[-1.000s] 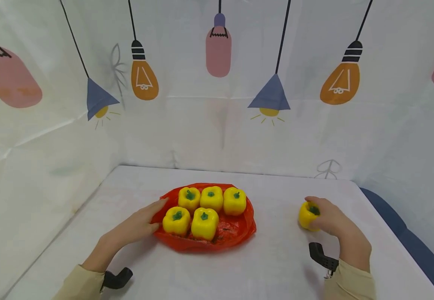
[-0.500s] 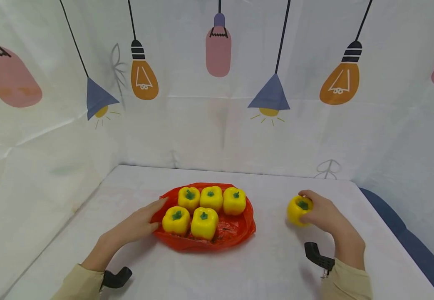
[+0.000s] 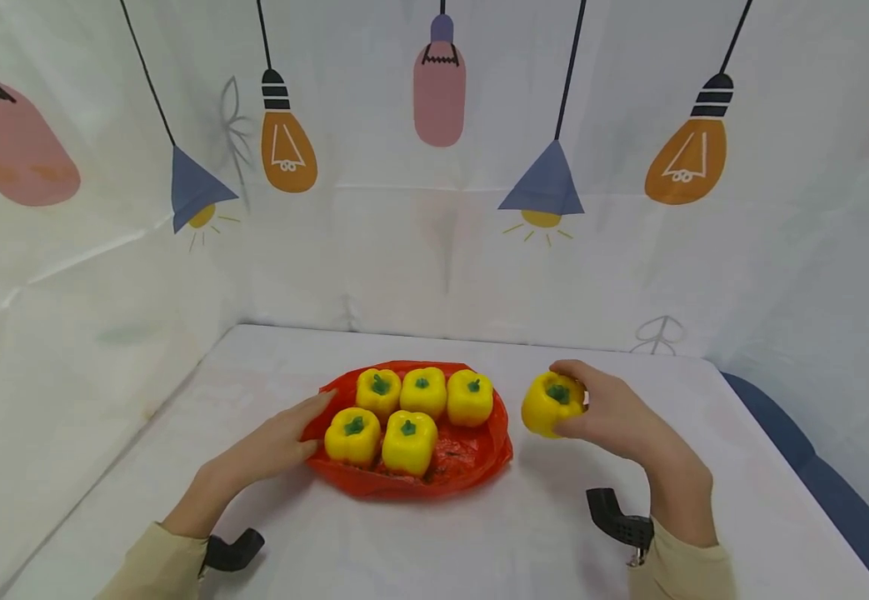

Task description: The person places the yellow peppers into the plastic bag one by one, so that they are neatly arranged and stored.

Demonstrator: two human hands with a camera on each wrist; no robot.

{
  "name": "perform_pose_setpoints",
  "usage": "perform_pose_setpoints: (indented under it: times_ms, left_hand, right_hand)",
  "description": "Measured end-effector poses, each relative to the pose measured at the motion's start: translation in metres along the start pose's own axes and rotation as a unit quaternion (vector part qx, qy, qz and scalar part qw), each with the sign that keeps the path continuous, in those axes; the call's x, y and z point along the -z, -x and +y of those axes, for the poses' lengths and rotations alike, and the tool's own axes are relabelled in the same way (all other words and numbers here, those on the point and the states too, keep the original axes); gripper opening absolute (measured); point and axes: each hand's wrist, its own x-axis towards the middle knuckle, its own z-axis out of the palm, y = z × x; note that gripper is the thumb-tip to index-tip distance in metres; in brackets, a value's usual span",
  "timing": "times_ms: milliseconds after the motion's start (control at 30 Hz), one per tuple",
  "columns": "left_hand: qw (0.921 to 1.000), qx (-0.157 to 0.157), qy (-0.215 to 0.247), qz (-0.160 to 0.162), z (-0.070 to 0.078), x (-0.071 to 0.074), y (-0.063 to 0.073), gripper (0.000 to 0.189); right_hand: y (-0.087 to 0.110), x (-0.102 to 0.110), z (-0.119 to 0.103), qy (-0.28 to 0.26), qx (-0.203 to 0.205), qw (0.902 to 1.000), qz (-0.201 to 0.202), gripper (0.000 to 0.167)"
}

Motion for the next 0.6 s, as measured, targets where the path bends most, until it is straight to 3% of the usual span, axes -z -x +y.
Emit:
perform_pose_setpoints:
  times_ms: [267,600]
  left_hand:
    - [1.0000,-0.001,-0.002,-0.002,-0.001,0.001,-0.001,0.072]
    - [1.0000,0.000,0.003,-0.001,-0.001,0.000,0.000,0.072]
  right_hand:
    - [-0.003,-0.020,-0.041,-0.035,0.054,0.9974,-0.034,0.072]
    - [-0.018,-0.061,-0.065,0.002,0.085,0.9933,-0.079,0.068]
